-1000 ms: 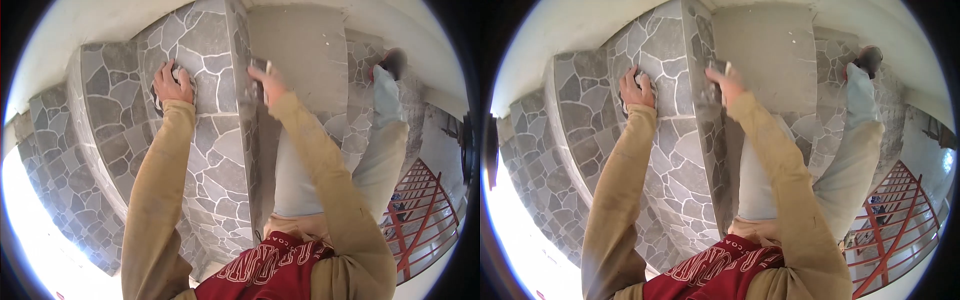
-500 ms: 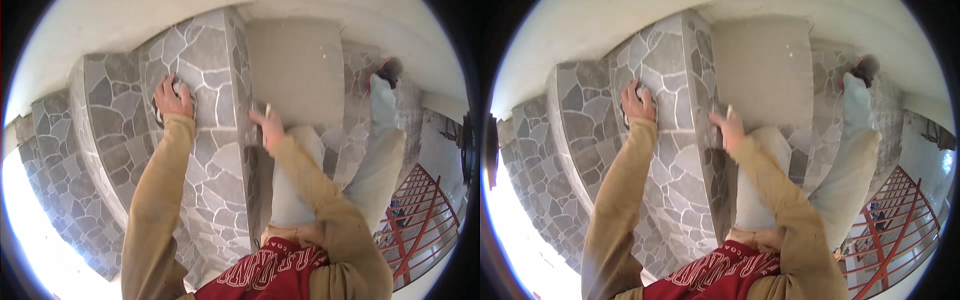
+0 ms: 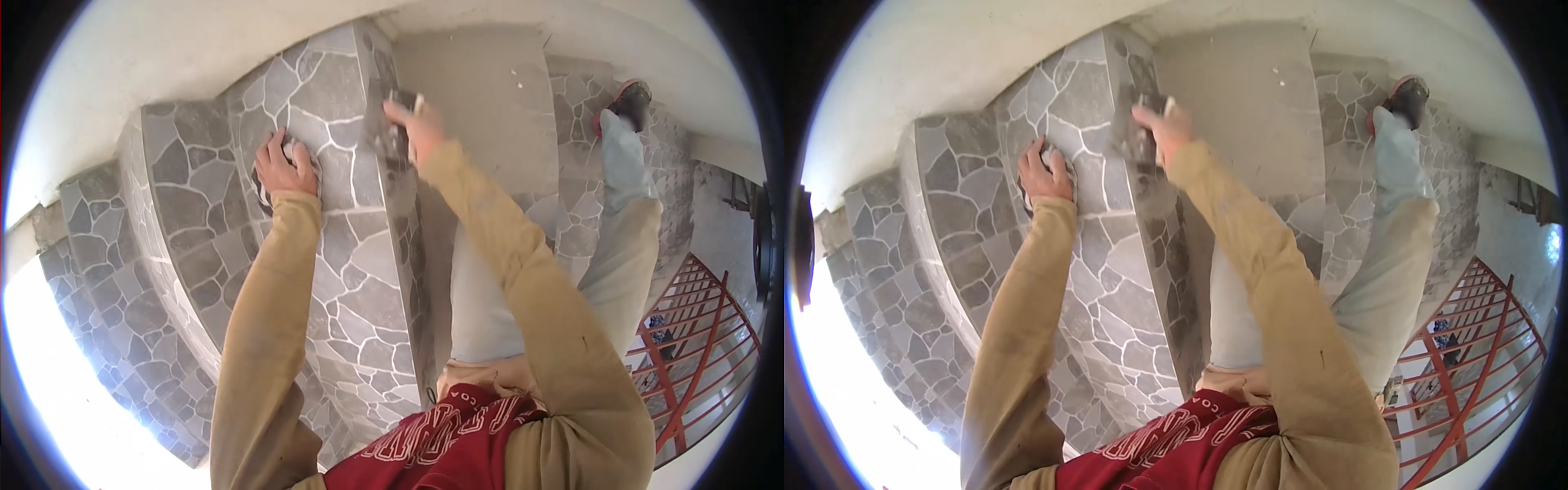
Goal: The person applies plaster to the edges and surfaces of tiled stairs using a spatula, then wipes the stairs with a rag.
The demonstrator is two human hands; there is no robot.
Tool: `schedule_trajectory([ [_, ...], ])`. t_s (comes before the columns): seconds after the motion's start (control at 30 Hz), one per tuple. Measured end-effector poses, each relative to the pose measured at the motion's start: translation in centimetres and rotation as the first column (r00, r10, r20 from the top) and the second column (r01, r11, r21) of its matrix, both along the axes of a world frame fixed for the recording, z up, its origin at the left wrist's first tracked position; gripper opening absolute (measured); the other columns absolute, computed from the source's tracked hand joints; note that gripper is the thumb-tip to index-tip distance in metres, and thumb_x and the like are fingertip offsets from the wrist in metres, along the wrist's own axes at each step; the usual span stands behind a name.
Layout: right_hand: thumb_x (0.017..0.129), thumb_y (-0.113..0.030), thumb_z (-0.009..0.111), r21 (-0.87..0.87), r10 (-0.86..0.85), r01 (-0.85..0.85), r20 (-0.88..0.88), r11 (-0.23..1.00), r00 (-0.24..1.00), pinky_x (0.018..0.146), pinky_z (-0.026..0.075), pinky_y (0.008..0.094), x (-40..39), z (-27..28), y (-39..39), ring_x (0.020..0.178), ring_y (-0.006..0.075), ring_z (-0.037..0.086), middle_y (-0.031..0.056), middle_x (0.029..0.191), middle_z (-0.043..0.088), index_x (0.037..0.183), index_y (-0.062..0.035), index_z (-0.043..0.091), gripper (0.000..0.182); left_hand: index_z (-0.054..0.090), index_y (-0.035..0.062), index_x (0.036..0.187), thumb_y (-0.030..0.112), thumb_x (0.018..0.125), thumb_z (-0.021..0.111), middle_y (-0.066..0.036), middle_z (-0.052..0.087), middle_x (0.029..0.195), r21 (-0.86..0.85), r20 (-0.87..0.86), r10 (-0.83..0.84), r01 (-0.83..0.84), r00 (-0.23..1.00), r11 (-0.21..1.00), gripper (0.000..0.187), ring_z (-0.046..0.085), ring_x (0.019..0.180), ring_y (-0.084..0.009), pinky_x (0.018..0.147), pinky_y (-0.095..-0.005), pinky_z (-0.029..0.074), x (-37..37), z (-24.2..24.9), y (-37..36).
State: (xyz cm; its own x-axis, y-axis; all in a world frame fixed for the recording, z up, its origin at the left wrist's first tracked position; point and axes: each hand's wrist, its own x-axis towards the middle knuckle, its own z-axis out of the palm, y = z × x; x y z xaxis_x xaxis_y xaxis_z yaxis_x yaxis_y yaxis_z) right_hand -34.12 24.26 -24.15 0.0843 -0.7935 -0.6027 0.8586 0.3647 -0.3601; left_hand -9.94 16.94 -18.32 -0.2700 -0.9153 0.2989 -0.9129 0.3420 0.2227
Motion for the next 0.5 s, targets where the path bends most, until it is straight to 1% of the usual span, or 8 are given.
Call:
schedule_trajectory([
  [0.07, 0.085, -0.011, 0.078, 0.013, -0.107, 0.109, -0.111, 0.994, 0.988, 0.101, 0.049, 0.0394, 2.7, -2.0, 4.0, 0.117, 0.0245, 0.061, 0.0173, 0.134, 0.058, 0.146, 0.0018, 0.042, 0.072, 0.062, 0.0081, 0.131, 0.029, 0.091, 0.061, -0.022, 0.055, 0.137, -0.015, -0.005, -0.016, 0.016, 1.0, 1.0, 0.045, 0.051, 0.125, -0.0427, 0.109, -0.0517, 0.037, 0.1, 0.0, 0.1],
  [0.13, 0.086, -0.013, 0.078, -0.13, -0.25, 0.221, -0.277, 0.967, 0.928, 0.101, 0.049, 0.0397, 4.6, -2.9, 7.8, 0.115, 0.0241, 0.062, 0.0166, 0.131, 0.06, 0.144, 0.0016, 0.044, 0.068, 0.062, 0.0079, 0.131, 0.029, 0.091, 0.061, -0.022, 0.055, 0.137, -0.03, -0.002, -0.02, 0.02, 1.0, 0.999, 0.046, 0.051, 0.125, -0.0428, 0.109, -0.0517, 0.037, -0.4, 0.0, -0.8],
  [0.17, 0.086, -0.013, 0.078, -0.139, -0.247, 0.215, -0.275, 0.967, 0.929, 0.101, 0.049, 0.0397, 4.2, -3.8, 6.4, 0.115, 0.0241, 0.062, 0.0166, 0.131, 0.06, 0.144, 0.0016, 0.044, 0.068, 0.061, 0.0076, 0.131, 0.029, 0.091, 0.061, -0.023, 0.055, 0.137, -0.036, 0.011, -0.023, 0.023, 1.0, 0.999, 0.046, 0.051, 0.126, -0.0429, 0.109, -0.0517, 0.037, -0.5, 0.0, -0.8],
  [0.23, 0.085, -0.014, 0.079, 0.084, -0.155, 0.189, -0.303, 0.978, 0.94, 0.099, 0.051, 0.0394, 3.4, -5.4, 2.5, 0.11, 0.0245, 0.064, 0.0167, 0.126, 0.063, 0.144, 0.0018, 0.044, 0.071, 0.061, 0.0071, 0.132, 0.028, 0.091, 0.061, -0.023, 0.054, 0.138, -0.017, 0.023, -0.031, 0.031, 0.999, 0.999, 0.047, 0.05, 0.127, -0.0425, 0.11, -0.0517, 0.037, 0.0, 0.2, 0.0],
  [0.3, 0.083, -0.016, 0.081, -0.024, 0.006, -0.006, -0.006, 1.0, 1.0, 0.097, 0.051, 0.0384, -1.5, -2.3, -2.9, 0.11, 0.0245, 0.064, 0.0187, 0.129, 0.062, 0.149, 0.0026, 0.04, 0.079, 0.061, 0.007, 0.132, 0.028, 0.091, 0.06, -0.023, 0.054, 0.138, 0.009, 0.029, -0.014, 0.014, 0.999, 1.0, 0.046, 0.05, 0.127, -0.0426, 0.11, -0.0516, 0.037, -0.1, 0.2, 0.2],
  [0.4, 0.083, -0.017, 0.081, -0.021, 0.009, -0.012, -0.166, 1.0, 0.986, 0.098, 0.052, 0.0379, -0.4, -4.9, -1.4, 0.111, 0.0253, 0.064, 0.0206, 0.131, 0.061, 0.151, 0.0016, 0.039, 0.082, 0.061, 0.0066, 0.132, 0.028, 0.091, 0.06, -0.023, 0.054, 0.137, 0.013, 0.014, -0.022, 0.022, 1.0, 1.0, 0.046, 0.05, 0.127, -0.0426, 0.11, -0.0516, 0.037, -0.1, 0.3, 0.0],
  [0.43, 0.084, -0.016, 0.08, 0.017, -0.099, 0.107, -0.267, 0.994, 0.959, 0.098, 0.052, 0.0387, 1.8, -6.3, 1.5, 0.112, 0.0248, 0.064, 0.0207, 0.132, 0.061, 0.15, 0.0031, 0.039, 0.08, 0.061, 0.0064, 0.132, 0.028, 0.091, 0.06, -0.023, 0.054, 0.137, 0.002, 0.015, -0.022, 0.022, 1.0, 1.0, 0.046, 0.05, 0.127, -0.0426, 0.11, -0.0515, 0.037, -0.1, 0.2, 0.0],
  [0.5, 0.084, -0.016, 0.08, -0.139, -0.254, 0.221, -0.318, 0.965, 0.913, 0.096, 0.053, 0.0393, 4.3, -6.0, 7.1, 0.111, 0.0243, 0.065, 0.0211, 0.131, 0.061, 0.15, 0.006, 0.037, 0.082, 0.061, 0.0062, 0.132, 0.028, 0.091, 0.06, -0.023, 0.054, 0.137, -0.027, 0.028, -0.028, 0.029, 0.999, 0.999, 0.046, 0.05, 0.127, -0.0425, 0.11, -0.0517, 0.037, 0.1, -0.1, -0.3],
])
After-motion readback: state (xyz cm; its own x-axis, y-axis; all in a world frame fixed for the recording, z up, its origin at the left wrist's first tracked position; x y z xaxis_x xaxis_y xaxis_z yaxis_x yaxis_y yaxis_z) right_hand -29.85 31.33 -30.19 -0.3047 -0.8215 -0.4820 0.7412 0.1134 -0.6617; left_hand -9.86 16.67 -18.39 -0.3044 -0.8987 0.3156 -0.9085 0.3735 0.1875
